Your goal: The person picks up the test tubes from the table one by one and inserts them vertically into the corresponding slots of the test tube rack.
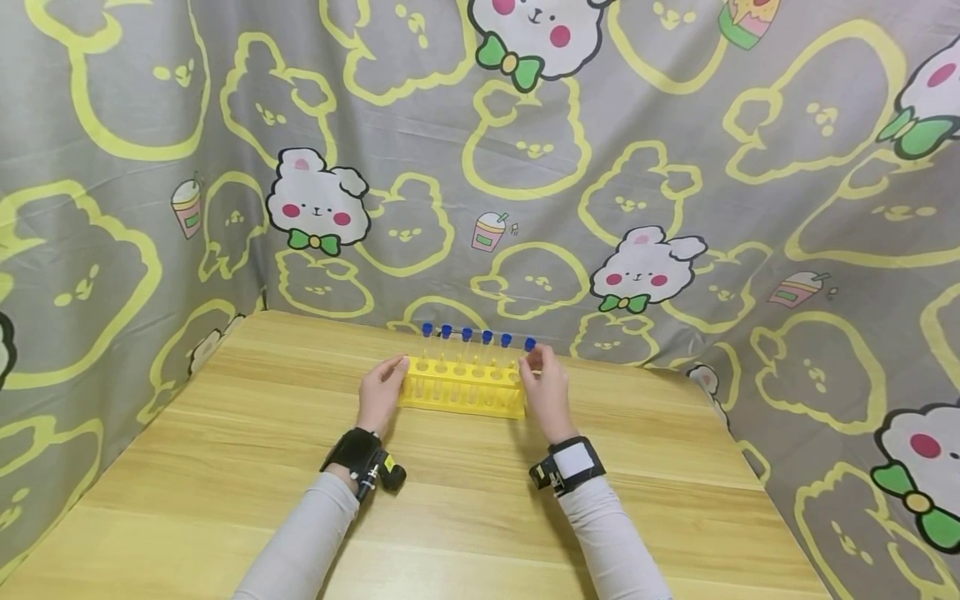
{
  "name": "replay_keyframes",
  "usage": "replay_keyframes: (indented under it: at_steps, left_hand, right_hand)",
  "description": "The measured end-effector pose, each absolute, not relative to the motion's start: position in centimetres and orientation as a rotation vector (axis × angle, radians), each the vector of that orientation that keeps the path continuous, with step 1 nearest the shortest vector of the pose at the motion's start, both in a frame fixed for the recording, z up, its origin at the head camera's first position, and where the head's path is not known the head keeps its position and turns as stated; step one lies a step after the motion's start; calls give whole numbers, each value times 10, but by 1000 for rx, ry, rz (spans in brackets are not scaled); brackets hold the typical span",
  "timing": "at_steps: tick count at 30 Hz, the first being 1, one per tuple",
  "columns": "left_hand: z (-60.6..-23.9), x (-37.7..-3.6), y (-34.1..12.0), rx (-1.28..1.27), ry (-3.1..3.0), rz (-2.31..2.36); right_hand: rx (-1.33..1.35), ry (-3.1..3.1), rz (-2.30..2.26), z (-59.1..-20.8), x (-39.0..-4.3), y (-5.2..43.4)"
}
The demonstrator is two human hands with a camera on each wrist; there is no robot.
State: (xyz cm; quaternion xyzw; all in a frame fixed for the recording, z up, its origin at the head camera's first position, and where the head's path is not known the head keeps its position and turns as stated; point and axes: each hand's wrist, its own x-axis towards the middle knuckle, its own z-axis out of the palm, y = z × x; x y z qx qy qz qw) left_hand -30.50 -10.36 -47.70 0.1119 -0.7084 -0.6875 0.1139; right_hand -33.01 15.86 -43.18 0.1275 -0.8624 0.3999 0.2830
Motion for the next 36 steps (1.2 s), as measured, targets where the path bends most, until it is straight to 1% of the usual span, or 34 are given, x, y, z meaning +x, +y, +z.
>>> replay_keyframes:
  at_steps: [13,18,22,28,32,36]
  left_hand:
    - [-478,-307,-103,327,-2099,-2022]
    - [-478,-309,-103,326,-2121,-2047]
    - [-477,-311,-104,322,-2121,-2073]
    - [-477,-312,-107,306,-2164,-2031]
    - [-478,-311,-109,313,-2203,-2004]
    - [-479,-310,-112,303,-2247,-2001]
  right_hand:
    - [263,-2296,1266,-439,-327,167]
    - [226,-2244,1355,-427,-315,183]
    - [266,-2256,1333,-414,-302,199]
    - [337,-2481,946,-398,-286,221]
    - [386,-2679,665,-387,-280,226]
    - [418,-2872,485,-381,-272,229]
